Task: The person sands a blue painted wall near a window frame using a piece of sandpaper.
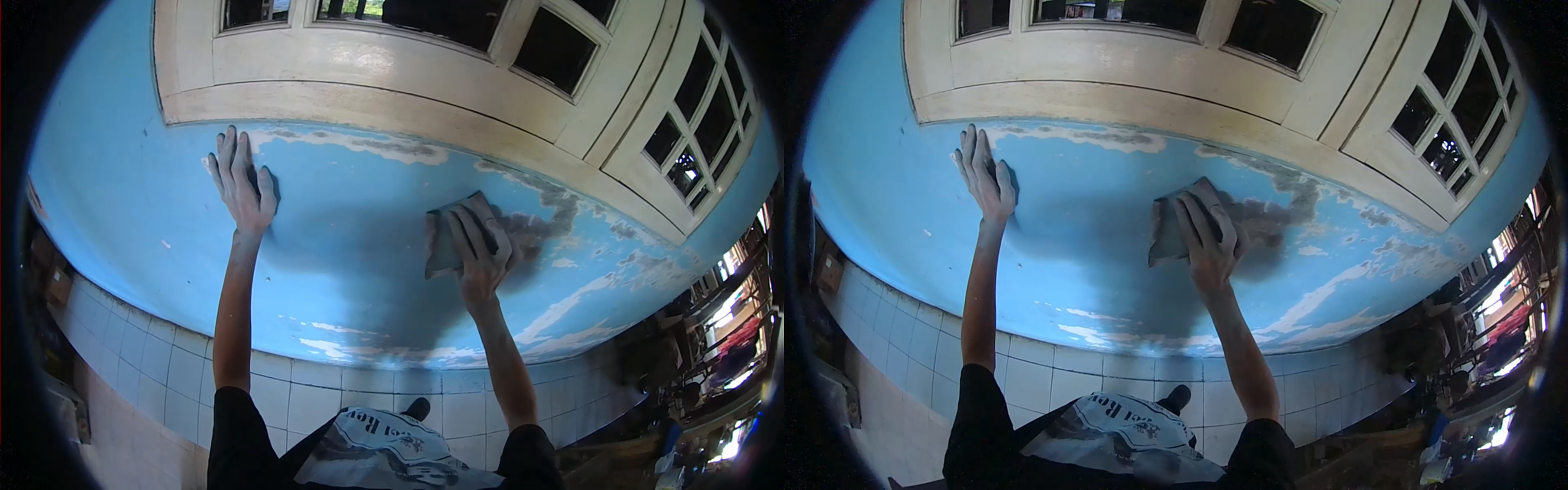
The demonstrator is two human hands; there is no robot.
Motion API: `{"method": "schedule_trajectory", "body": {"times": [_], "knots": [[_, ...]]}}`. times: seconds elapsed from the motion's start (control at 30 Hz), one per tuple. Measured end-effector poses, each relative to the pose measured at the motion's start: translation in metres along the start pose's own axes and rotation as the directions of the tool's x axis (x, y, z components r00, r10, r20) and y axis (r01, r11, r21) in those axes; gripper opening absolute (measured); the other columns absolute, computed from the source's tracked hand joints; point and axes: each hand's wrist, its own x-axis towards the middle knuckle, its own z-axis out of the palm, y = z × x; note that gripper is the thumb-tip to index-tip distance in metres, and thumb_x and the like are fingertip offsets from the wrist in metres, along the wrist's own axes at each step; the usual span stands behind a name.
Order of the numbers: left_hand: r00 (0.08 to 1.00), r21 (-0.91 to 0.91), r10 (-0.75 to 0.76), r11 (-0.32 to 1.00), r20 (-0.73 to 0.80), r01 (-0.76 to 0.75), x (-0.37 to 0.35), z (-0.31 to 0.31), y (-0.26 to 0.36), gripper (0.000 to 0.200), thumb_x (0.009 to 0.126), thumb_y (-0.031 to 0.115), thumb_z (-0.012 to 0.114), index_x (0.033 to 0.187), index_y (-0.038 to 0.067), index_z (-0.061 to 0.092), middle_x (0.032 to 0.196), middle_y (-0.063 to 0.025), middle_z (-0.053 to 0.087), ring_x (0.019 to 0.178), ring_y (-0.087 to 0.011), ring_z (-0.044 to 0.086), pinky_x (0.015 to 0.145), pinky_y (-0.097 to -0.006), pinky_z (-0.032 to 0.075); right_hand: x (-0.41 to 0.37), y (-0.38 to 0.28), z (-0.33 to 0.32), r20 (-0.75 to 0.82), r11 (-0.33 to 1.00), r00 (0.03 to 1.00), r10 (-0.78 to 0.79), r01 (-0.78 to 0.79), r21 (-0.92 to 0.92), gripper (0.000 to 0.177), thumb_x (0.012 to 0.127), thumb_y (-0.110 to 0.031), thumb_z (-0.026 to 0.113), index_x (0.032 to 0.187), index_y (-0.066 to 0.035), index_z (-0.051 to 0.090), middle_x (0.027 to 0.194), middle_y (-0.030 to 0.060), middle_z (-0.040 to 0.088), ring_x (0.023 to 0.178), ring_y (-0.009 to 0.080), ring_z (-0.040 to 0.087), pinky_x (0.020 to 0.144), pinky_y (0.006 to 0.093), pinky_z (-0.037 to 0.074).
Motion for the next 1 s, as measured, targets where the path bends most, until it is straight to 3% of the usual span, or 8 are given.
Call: {"method": "schedule_trajectory", "body": {"times": [0.2,0.37,0.47,0.57,0.67,0.77,0.87,1.0], "knots": [[1.000,-0.004,0.007,1.000,-0.004,-0.007,0.000,0.001,0.003,0.051,0.095,0.021,0.041,0.141,-0.001,0.038,0.147,-0.0219,0.037,0.140,-0.0397,0.028,0.114,-0.0562,0.010,0.019,-0.013,0.001,0.002,1.000,1.000,-0.006,0.006,-0.013,0.033,0.084,-0.027,0.055,0.114,-0.025,0.070,0.125,-0.0145,0.062,0.119,0.0144,0.043,0.099,0.0340,0.023],[1.000,0.008,0.020,1.000,0.004,-0.020,-0.003,0.000,0.000,0.051,0.096,0.022,0.041,0.141,-0.001,0.038,0.147,-0.0221,0.037,0.140,-0.0396,0.029,0.114,-0.0559,0.011,0.019,-0.017,0.002,-0.001,0.948,0.992,0.126,-0.120,0.296,0.043,0.074,-0.021,0.067,0.117,-0.021,0.068,0.127,-0.0129,0.061,0.118,0.0170,0.044,0.098,0.0368,0.025],[1.000,0.016,0.025,1.000,-0.006,-0.025,-0.001,0.000,-0.001,0.051,0.096,0.022,0.040,0.141,-0.001,0.037,0.147,-0.0223,0.038,0.140,-0.0399,0.029,0.114,-0.0559,0.011,0.029,-0.033,-0.005,0.095,0.974,0.995,0.031,-0.051,0.219,0.049,0.070,-0.021,0.070,0.119,-0.019,0.067,0.128,-0.0103,0.061,0.118,0.0180,0.044,0.098,0.0371,0.026],[0.999,0.020,0.033,0.999,-0.007,-0.033,-0.001,0.000,-0.003,0.051,0.096,0.022,0.040,0.141,-0.001,0.037,0.147,-0.0221,0.037,0.140,-0.0402,0.029,0.114,-0.0559,0.010,0.010,-0.027,-0.007,0.093,0.948,0.987,0.128,-0.150,0.281,0.052,0.069,-0.024,0.072,0.120,-0.018,0.066,0.128,-0.0086,0.061,0.118,0.0185,0.044,0.098,0.0373,0.027],[1.000,0.015,0.014,1.000,0.017,-0.014,-0.003,-0.001,-0.001,0.051,0.096,0.021,0.039,0.142,-0.002,0.037,0.148,-0.0221,0.037,0.140,-0.0403,0.028,0.114,-0.0562,0.010,0.011,-0.031,0.000,0.030,0.947,0.991,0.128,-0.131,0.293,0.050,0.070,-0.026,0.071,0.120,-0.018,0.066,0.128,-0.0090,0.060,0.117,0.0186,0.045,0.098,0.0375,0.028],[1.000,0.015,0.031,0.999,0.004,-0.031,-0.003,0.001,-0.001,0.052,0.095,0.020,0.039,0.142,-0.002,0.036,0.148,-0.0221,0.036,0.140,-0.0402,0.028,0.114,-0.0564,0.011,0.019,-0.030,-0.005,0.123,0.948,0.986,0.108,-0.140,0.285,0.049,0.070,-0.027,0.072,0.118,-0.017,0.067,0.127,-0.0088,0.061,0.117,0.0187,0.045,0.098,0.0375,0.028],[0.999,0.025,0.033,0.999,0.011,-0.034,-0.001,0.000,-0.003,0.053,0.094,0.019,0.039,0.143,-0.002,0.035,0.148,-0.0221,0.036,0.140,-0.0400,0.027,0.114,-0.0566,0.011,0.005,-0.019,-0.007,0.069,0.933,0.981,0.183,-0.196,0.301,0.048,0.069,-0.024,0.073,0.116,-0.017,0.068,0.126,-0.0080,0.062,0.116,0.0187,0.046,0.097,0.0373,0.029],[1.000,0.020,0.026,0.999,0.001,-0.026,-0.001,0.002,0.000,0.053,0.094,0.021,0.039,0.142,0.000,0.038,0.148,-0.0211,0.037,0.139,-0.0399,0.030,0.113,-0.0567,0.013,0.021,-0.029,-0.008,0.081,0.925,0.988,0.133,-0.153,0.349,0.047,0.069,-0.023,0.074,0.115,-0.017,0.068,0.125,-0.0070,0.063,0.114,0.0192,0.048,0.097,0.0374,0.029]]}}
